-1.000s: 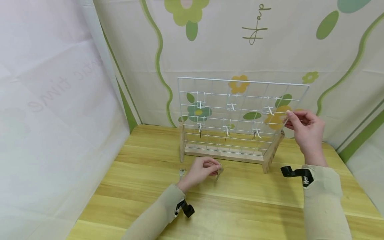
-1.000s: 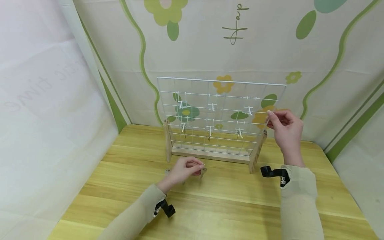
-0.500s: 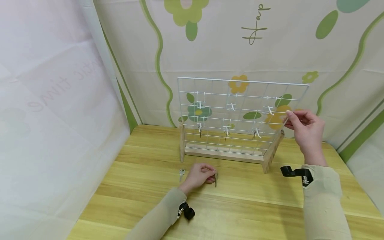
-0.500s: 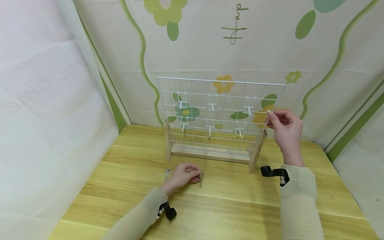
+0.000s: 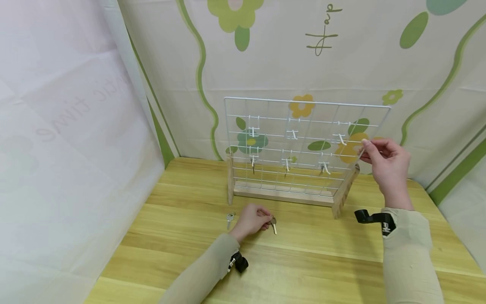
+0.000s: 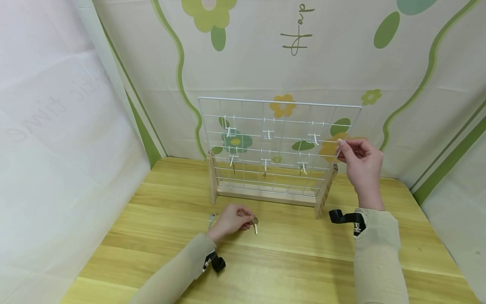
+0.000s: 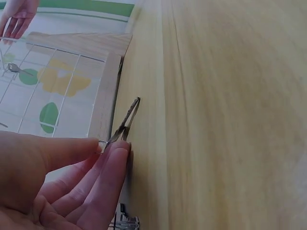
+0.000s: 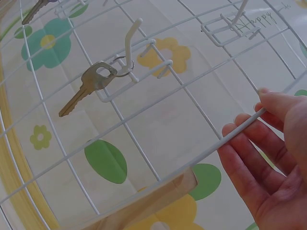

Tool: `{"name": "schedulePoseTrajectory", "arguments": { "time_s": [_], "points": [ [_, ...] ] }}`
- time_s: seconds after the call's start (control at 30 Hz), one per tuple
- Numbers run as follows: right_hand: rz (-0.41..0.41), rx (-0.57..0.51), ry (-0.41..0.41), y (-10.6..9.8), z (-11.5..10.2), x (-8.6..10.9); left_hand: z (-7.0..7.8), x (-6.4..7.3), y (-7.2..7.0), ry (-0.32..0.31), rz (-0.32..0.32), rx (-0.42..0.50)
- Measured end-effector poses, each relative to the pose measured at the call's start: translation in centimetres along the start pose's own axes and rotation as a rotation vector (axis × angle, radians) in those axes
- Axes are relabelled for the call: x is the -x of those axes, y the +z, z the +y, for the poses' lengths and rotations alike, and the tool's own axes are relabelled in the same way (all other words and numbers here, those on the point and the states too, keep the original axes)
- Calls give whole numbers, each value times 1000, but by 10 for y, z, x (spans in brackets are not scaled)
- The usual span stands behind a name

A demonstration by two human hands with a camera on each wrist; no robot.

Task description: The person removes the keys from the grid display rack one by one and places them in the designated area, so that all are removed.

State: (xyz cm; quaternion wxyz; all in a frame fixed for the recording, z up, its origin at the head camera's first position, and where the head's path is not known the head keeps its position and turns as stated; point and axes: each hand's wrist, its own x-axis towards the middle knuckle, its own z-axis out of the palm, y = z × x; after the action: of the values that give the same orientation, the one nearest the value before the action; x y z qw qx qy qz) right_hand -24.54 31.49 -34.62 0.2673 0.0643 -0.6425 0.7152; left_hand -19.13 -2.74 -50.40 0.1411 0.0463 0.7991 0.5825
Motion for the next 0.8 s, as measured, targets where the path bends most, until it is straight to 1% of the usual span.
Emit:
{"name": "schedulePoseTrajectory", "arguments": {
  "time_s": [0.1,0.23,0.33,0.37,0.53,0.7,0.8],
  "points": [
    [1,-1,1,0,0,0,2,-1,1,30,13,-87],
    [-1,-4,5,0,0,0,4,-3,3,71,56,-245],
    [0,-4,4,0,0,0,4,-4,5,74,77,-326],
    [0,-2,3,0,0,0,4,-5,6,78,80,-340],
    [-1,-1,-2,0,0,0,4,-6,8,72,81,-352],
    [3,-5,-6,0,0,0,8,-3,8,64,68,-352],
    [0,0,-2,-1,0,0,17,2,2,75,56,-309]
  ]
}}
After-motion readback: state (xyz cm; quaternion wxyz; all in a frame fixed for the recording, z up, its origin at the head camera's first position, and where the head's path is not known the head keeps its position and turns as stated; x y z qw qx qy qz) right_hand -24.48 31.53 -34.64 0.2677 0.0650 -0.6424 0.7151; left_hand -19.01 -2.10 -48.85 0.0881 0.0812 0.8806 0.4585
